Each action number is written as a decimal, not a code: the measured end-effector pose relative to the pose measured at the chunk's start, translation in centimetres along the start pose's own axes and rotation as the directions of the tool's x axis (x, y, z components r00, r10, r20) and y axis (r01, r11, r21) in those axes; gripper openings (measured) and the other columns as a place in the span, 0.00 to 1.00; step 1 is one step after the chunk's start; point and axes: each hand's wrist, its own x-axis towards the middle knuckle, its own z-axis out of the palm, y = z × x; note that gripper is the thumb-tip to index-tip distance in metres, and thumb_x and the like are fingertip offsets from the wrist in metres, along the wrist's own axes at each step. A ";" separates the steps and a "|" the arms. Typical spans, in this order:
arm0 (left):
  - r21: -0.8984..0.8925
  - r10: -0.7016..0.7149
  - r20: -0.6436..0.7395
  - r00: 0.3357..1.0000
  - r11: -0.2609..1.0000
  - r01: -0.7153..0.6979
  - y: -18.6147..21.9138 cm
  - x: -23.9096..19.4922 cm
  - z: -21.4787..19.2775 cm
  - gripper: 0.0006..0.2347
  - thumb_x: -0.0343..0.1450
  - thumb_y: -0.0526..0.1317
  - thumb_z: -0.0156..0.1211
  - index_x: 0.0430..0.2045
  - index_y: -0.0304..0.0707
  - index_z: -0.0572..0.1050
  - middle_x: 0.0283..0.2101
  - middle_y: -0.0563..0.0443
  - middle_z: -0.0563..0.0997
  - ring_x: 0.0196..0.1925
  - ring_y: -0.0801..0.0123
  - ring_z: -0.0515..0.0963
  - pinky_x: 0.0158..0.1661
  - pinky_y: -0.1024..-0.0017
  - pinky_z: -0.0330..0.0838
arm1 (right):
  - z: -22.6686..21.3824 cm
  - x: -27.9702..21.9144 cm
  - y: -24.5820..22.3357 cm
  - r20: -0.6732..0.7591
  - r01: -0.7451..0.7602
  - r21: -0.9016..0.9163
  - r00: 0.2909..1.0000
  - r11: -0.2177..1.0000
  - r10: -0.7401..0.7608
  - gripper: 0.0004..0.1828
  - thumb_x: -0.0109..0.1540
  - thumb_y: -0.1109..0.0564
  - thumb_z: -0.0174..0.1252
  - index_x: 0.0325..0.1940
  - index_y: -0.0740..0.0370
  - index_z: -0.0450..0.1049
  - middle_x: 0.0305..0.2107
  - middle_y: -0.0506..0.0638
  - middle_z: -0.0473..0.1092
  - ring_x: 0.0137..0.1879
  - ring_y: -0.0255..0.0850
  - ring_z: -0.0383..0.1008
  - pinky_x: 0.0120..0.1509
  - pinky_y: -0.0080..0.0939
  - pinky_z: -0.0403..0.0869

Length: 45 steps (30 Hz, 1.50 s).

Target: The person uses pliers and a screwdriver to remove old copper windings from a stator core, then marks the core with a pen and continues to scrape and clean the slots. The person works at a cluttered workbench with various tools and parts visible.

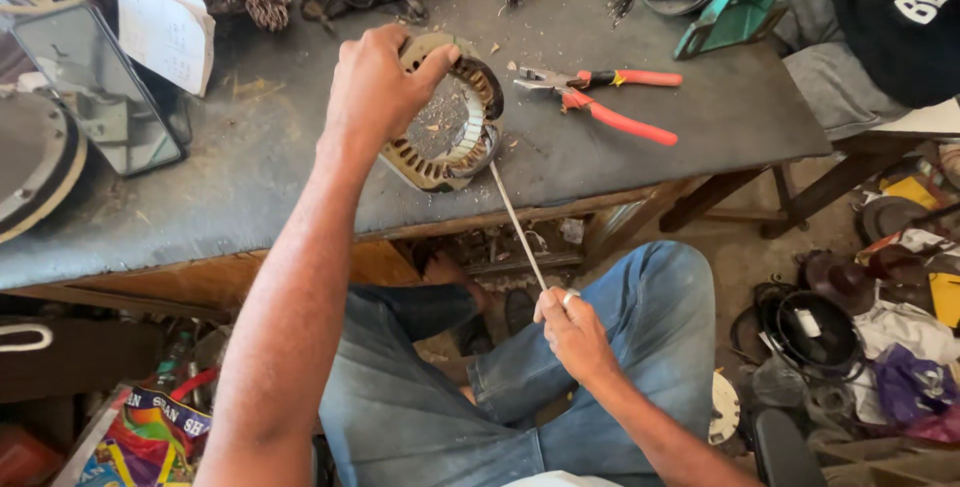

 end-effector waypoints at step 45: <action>0.391 0.460 -0.108 0.881 0.835 -0.388 7.7 -8.3 2.5 0.17 0.73 0.53 0.66 0.33 0.39 0.69 0.25 0.50 0.75 0.22 0.58 0.81 0.21 0.62 0.72 | 2.2 -7.0 -15.6 0.471 -0.660 0.344 0.737 0.668 0.485 0.16 0.70 0.44 0.48 0.36 0.57 0.67 0.14 0.38 0.48 0.17 0.29 0.47 0.19 0.32 0.51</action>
